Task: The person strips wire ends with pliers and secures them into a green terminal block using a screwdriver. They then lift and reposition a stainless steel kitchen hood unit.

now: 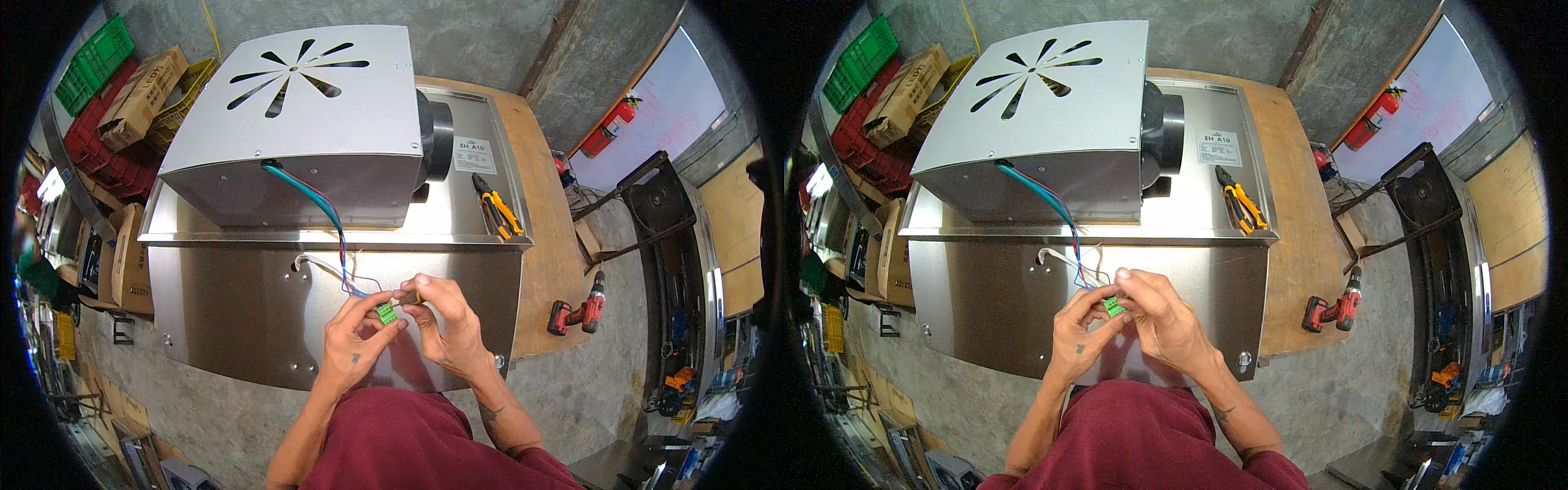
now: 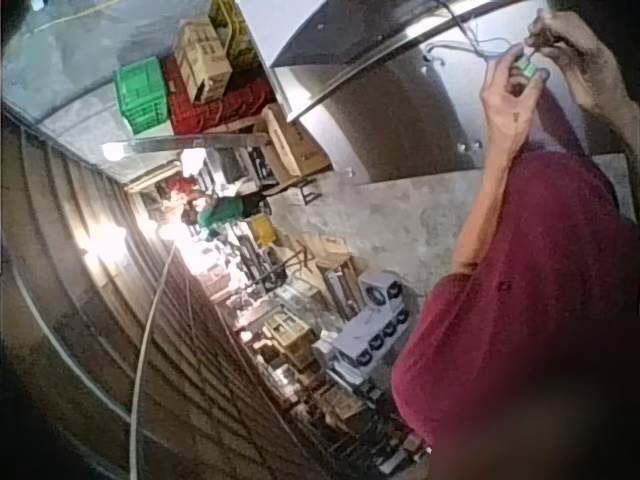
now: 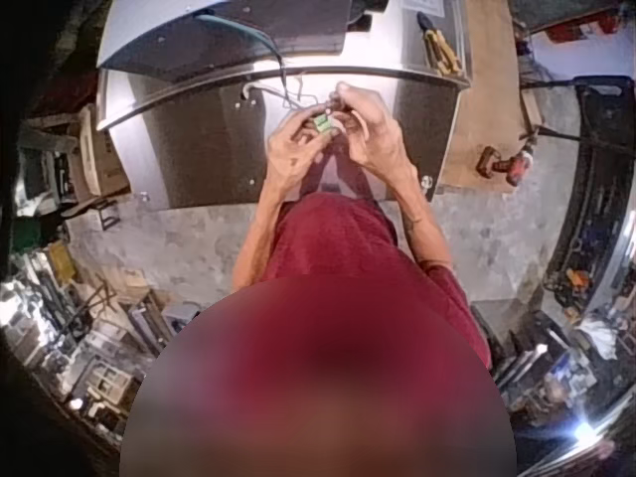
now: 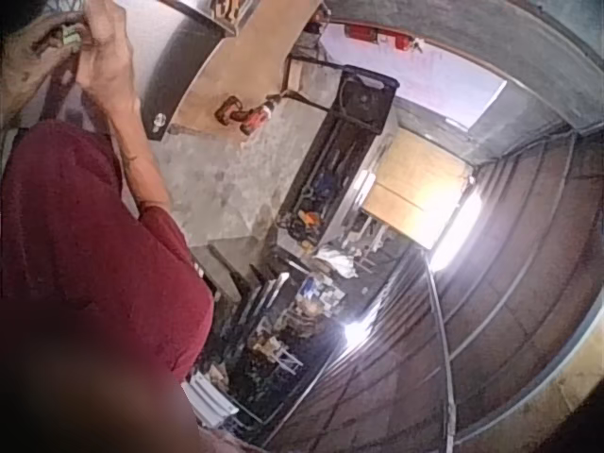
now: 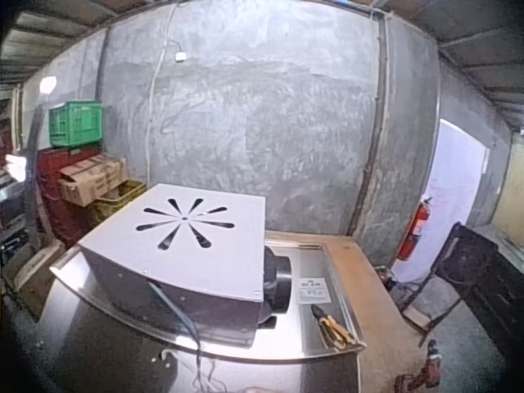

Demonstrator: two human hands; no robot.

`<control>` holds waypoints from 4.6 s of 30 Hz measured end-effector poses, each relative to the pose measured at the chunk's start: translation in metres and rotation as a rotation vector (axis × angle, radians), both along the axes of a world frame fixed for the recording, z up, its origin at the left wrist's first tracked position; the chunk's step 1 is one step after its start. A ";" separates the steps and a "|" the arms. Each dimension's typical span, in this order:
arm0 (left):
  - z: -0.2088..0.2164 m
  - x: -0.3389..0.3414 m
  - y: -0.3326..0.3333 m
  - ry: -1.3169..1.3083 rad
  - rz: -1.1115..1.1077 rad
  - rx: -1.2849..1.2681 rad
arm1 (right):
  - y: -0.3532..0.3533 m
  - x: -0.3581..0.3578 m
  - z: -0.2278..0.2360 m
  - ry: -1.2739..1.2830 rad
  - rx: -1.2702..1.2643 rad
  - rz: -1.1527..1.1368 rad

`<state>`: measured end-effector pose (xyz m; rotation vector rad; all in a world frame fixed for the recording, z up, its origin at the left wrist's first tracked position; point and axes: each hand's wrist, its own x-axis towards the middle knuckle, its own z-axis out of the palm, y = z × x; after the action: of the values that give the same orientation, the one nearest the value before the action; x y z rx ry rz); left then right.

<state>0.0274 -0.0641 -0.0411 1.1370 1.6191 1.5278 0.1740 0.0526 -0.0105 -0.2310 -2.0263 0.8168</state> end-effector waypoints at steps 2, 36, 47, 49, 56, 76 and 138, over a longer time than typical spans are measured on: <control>0.001 0.000 0.000 0.005 -0.002 0.009 | -0.002 -0.001 0.002 0.004 -0.001 -0.001; -0.004 0.004 -0.003 -0.245 -0.013 0.061 | -0.002 0.000 0.001 -0.040 -0.068 0.165; -0.003 0.002 -0.005 -0.254 -0.029 0.026 | -0.002 -0.001 -0.003 -0.007 -0.064 0.126; -0.004 0.001 -0.005 -0.256 -0.029 0.023 | -0.001 -0.001 0.001 -0.012 -0.092 0.145; -0.001 0.001 -0.004 -0.257 -0.050 -0.001 | 0.001 -0.006 0.004 -0.005 -0.026 0.081; -0.004 -0.001 -0.006 -0.304 -0.035 -0.017 | -0.002 -0.010 -0.012 0.037 0.085 -0.043; 0.003 -0.001 -0.004 -0.268 -0.046 0.008 | 0.000 -0.003 -0.011 -0.024 -0.084 0.140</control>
<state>0.0263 -0.0682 -0.0379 0.9221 1.3983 1.5830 0.1714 0.0526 -0.0210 -0.1478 -2.0499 0.9924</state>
